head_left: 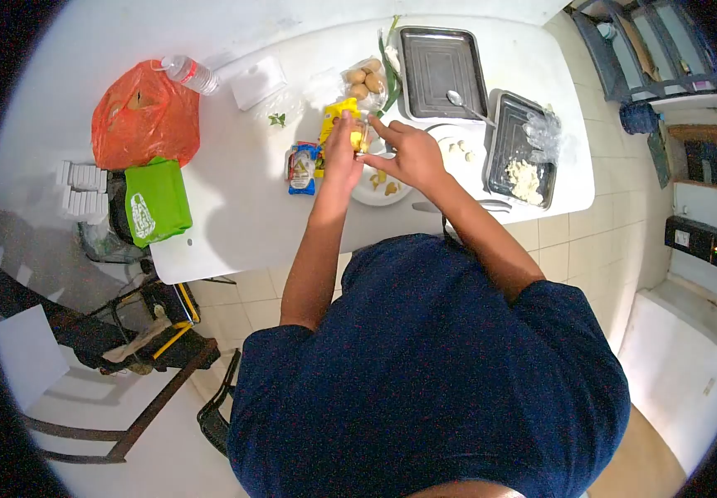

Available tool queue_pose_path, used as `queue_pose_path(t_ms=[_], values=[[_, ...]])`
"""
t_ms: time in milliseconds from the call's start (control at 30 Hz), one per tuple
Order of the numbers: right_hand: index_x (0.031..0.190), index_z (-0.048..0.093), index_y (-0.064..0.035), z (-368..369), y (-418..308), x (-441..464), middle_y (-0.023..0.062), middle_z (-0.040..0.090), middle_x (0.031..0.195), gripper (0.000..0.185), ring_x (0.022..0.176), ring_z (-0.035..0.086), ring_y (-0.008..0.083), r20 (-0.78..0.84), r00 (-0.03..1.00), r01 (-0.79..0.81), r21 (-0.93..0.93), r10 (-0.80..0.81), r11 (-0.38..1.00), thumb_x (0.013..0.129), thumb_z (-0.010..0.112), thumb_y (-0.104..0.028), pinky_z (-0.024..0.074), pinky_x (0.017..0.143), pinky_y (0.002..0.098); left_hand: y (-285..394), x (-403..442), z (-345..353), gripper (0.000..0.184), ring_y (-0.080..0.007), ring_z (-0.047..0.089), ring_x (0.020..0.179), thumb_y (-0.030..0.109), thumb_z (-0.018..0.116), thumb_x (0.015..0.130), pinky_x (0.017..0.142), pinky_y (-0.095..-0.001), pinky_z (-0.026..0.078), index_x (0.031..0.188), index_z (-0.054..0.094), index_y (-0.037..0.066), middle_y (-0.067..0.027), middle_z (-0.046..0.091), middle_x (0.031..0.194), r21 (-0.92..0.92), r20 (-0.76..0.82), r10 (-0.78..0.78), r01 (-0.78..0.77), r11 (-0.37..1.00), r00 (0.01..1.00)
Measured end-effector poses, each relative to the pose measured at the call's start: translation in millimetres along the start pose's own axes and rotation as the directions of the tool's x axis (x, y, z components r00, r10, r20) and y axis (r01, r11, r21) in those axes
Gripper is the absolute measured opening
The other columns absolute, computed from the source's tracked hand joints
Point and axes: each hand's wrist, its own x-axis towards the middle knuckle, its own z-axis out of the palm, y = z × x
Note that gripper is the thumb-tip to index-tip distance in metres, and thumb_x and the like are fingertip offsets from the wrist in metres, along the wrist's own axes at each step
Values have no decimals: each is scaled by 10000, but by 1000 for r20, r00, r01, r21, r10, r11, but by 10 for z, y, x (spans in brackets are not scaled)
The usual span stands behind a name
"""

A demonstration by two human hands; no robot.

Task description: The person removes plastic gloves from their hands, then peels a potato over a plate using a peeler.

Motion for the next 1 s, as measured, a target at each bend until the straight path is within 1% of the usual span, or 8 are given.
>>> queue_pose_path(t_ms=[33, 133, 233, 333, 433, 567, 667, 1000], values=[[1328, 602, -116, -3, 15, -10, 104, 602, 769, 696, 656, 619, 301, 9, 1000, 4, -12, -3, 1000, 774, 742, -512, 483, 573, 405, 25, -12, 12, 333, -121, 563, 856, 384, 555, 1005, 753, -289, 486, 1126, 545, 73, -33, 565, 978, -6, -7, 0, 0, 1000, 1000], [1332, 588, -98, 71, 186, -126, 131, 631, 833, 734, 723, 649, 328, 210, 973, -80, -93, 99, 992, 778, 700, -567, 518, 626, 436, 237, -91, 149, 325, -130, 562, 848, 385, 553, 1006, 764, -294, 483, 1097, 546, 73, -34, 560, 957, -214, -18, 6, -10, 977, 1000], [1333, 584, -101, 72, 179, -201, 129, 628, 833, 722, 709, 645, 323, 155, 978, -135, -43, 140, 990, 788, 691, -561, 517, 623, 431, 354, -42, 112, 321, -134, 561, 841, 389, 551, 1006, 758, -288, 479, 1070, 545, 74, -33, 555, 941, -59, 42, 58, -55, 997, 997], [1313, 612, -109, -38, 6, -70, 92, 604, 750, 697, 652, 625, 287, 21, 998, -60, -30, 60, 998, 766, 744, -521, 487, 567, 386, 277, -32, 14, 315, -122, 557, 832, 387, 551, 1007, 743, -280, 477, 1059, 548, 76, -26, 552, 921, 94, 75, 61, -68, 993, 995], [1315, 610, -110, -69, -68, 24, 90, 585, 731, 688, 644, 611, 281, -42, 999, 26, -19, -27, 999, 765, 751, -497, 477, 562, 393, 156, -55, 87, 326, -105, 555, 830, 391, 550, 1007, 728, -269, 475, 1066, 555, 71, -19, 565, 930, 132, -31, 28, -24, 991, 999], [1330, 593, -92, -64, -80, 4, 93, 569, 727, 710, 648, 603, 286, -19, 999, 37, -53, -38, 998, 762, 753, -487, 467, 557, 404, 100, -100, 140, 364, -89, 561, 838, 404, 549, 1006, 712, -272, 478, 1131, 567, 63, -13, 587, 970, 144, -48, 30, -22, 989, 998], [1333, 590, -92, -36, -69, -9, 99, 581, 744, 711, 659, 610, 298, -31, 998, 53, -47, -55, 997, 764, 751, -487, 475, 566, 410, 53, -90, 113, 354, -84, 560, 834, 397, 538, 1012, 702, -272, 480, 1151, 572, 73, -6, 587, 956, 82, -46, 37, -33, 996, 998], [1371, 555, -115, 124, 79, -93, 110, 609, 809, 761, 704, 631, 314, 81, 997, 2, -6, -1, 1000, 773, 705, -560, 494, 592, 426, -61, -75, -46, 367, -102, 572, 787, 410, 563, 996, 667, -276, 491, 1108, 588, 61, -9, 589, 908, 109, -103, 42, -30, 994, 994]])
